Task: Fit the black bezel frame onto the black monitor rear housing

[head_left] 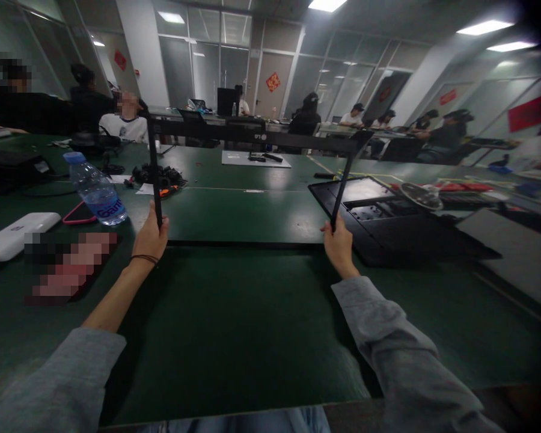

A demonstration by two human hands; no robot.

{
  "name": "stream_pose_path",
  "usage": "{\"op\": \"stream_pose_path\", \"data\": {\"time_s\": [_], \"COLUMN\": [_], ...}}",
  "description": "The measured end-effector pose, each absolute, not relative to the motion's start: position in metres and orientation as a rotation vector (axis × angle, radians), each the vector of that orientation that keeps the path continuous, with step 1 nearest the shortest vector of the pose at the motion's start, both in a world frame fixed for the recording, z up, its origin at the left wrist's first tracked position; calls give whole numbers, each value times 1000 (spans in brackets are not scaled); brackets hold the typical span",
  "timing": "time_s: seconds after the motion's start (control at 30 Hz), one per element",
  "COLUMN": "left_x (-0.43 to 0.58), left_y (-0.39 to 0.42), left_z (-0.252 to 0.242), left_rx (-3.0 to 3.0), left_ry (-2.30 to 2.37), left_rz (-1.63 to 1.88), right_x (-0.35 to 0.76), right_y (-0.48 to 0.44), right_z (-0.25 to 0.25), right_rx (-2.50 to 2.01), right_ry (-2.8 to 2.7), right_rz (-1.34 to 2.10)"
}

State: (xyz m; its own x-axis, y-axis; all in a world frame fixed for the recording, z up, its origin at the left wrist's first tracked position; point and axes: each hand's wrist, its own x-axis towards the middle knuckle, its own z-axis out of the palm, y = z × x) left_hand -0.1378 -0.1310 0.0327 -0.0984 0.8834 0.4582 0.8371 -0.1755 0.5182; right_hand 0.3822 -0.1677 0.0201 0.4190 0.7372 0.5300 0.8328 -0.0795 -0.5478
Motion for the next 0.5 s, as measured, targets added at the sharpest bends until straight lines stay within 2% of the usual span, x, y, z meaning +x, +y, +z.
{"op": "stream_pose_path", "data": {"time_s": [0.27, 0.4, 0.5], "left_x": [-152, -152, -151], "left_y": [-121, -121, -120], "left_z": [9, 7, 8], "left_rx": [2241, 2219, 2172], "left_ry": [2143, 2180, 2184], "left_rz": [679, 599, 577], "right_x": [392, 400, 403], "right_y": [-160, -156, -153], "right_z": [0, -13, -20], "right_rx": [-2048, -2062, -2084], "right_ry": [-1498, -1536, -1497], "right_rz": [-121, -266, -219]}}
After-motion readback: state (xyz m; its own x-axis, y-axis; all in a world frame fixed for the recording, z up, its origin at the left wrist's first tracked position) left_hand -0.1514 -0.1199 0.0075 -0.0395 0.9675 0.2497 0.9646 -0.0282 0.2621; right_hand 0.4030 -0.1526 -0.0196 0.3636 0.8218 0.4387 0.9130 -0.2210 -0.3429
